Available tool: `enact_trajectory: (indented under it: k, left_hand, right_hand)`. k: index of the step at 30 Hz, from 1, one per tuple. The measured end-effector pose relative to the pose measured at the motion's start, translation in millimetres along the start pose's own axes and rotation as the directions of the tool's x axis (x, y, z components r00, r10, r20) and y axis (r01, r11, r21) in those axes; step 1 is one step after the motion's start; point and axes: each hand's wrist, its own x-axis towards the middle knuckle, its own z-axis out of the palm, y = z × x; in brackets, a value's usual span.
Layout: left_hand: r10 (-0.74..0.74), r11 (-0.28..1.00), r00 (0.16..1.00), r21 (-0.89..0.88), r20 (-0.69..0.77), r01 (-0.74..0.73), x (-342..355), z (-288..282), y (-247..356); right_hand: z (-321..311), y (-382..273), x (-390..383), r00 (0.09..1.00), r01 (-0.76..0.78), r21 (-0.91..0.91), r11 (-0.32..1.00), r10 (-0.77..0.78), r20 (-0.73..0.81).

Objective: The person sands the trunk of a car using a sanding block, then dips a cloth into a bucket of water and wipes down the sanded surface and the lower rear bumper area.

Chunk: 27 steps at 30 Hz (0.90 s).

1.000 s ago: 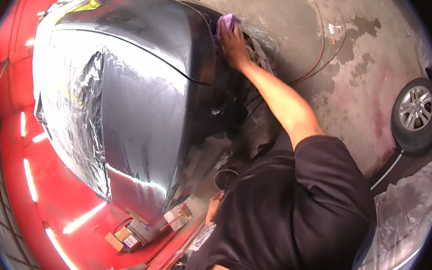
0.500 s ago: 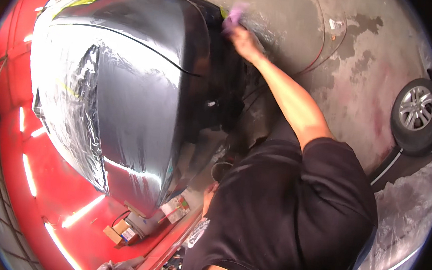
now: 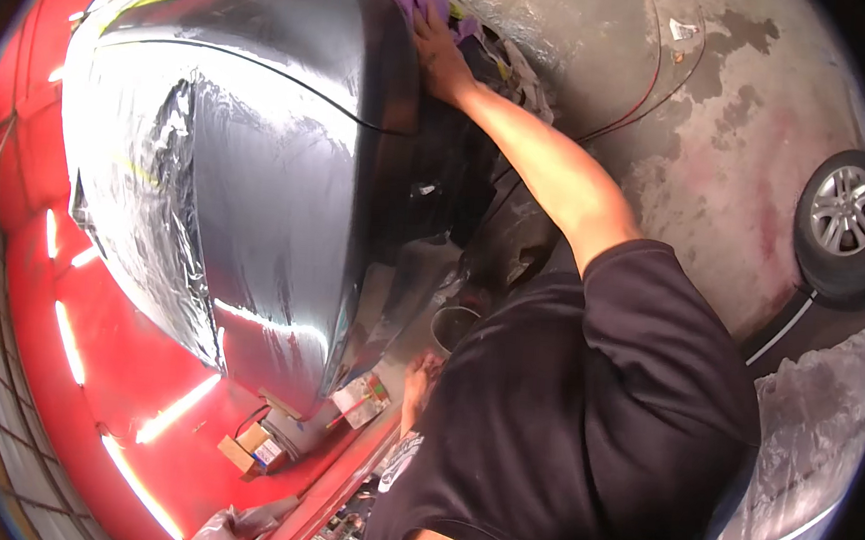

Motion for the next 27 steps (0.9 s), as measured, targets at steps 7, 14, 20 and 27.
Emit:
enact_trajectory:
  k: [7, 14, 20, 27]
  left_hand:
    - [0.075, 0.987, 0.992, 0.135, 0.106, -0.089, 6.8, 10.1, -31.5]
    - [0.184, 0.980, 0.983, 0.073, 0.011, -0.185, 15.6, -4.4, -16.0]
    - [0.200, 0.978, 0.980, 0.071, -0.016, -0.199, 7.1, -4.7, -99.5]
    - [0.432, 0.870, 0.889, 0.191, 0.152, -0.455, -12.3, 17.7, -73.1]
  right_hand:
    - [-41.3, -58.0, -60.5, 0.812, 0.023, 0.033, 0.999, -0.038, 0.583]
    - [-53.1, -15.1, -12.5, 0.875, -0.256, 0.758, 0.600, 0.476, -0.082]
    - [-28.9, -25.0, 79.9, 0.860, -0.254, 0.883, 0.395, 0.509, 0.020]
    - [-23.1, -42.9, -27.3, 0.737, -0.328, 0.852, -0.407, 0.454, 0.501]
